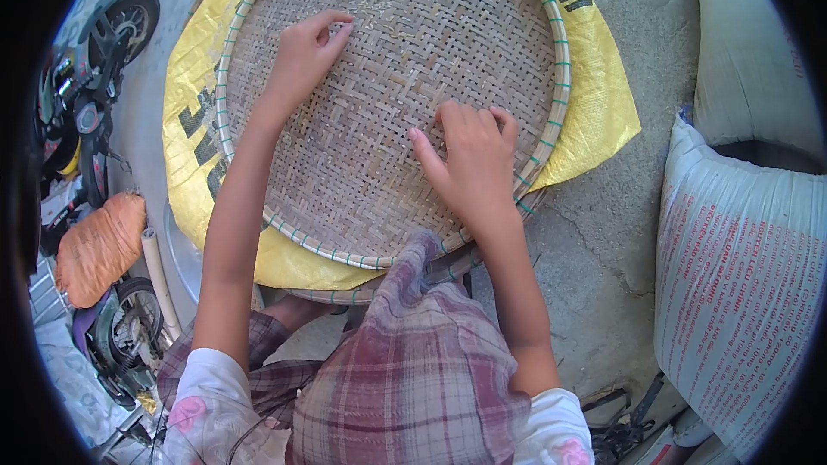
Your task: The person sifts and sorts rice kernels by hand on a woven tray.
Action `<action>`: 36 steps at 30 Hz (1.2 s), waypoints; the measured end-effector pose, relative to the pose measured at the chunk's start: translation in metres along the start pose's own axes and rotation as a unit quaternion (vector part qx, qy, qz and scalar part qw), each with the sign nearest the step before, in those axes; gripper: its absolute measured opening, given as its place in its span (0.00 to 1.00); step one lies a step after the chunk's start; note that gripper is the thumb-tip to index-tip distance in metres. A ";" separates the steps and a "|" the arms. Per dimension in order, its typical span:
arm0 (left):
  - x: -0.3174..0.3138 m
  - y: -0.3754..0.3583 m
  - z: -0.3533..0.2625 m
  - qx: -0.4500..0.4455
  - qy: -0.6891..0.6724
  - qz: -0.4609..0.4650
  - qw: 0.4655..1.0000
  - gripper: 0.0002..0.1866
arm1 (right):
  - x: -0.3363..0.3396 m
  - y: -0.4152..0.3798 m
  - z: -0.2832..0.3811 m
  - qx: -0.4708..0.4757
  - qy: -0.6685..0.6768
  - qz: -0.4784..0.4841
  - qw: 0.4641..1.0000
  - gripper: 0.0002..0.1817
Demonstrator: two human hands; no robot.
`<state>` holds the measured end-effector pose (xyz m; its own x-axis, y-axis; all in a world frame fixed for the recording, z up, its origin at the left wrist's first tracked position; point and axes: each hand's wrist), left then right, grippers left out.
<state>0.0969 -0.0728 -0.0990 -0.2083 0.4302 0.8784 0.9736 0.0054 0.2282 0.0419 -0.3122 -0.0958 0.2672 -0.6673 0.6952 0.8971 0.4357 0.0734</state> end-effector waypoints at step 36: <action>0.003 0.018 0.026 0.276 -0.386 0.011 0.880 0.07 | -0.001 0.000 -0.002 0.005 0.003 -0.005 1.000 0.15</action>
<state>0.1166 -0.0472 -0.1029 -0.2706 0.9196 0.2848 0.9178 0.3357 -0.2120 0.0424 -0.3123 -0.0979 0.2604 -0.6758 0.6895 0.8966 0.4343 0.0870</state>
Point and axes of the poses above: each hand's wrist, its own y-axis towards the middle knuckle, its own x-axis out of the back of the hand, z = x × y, and after that the axes turned 7 degrees about y, right-handed
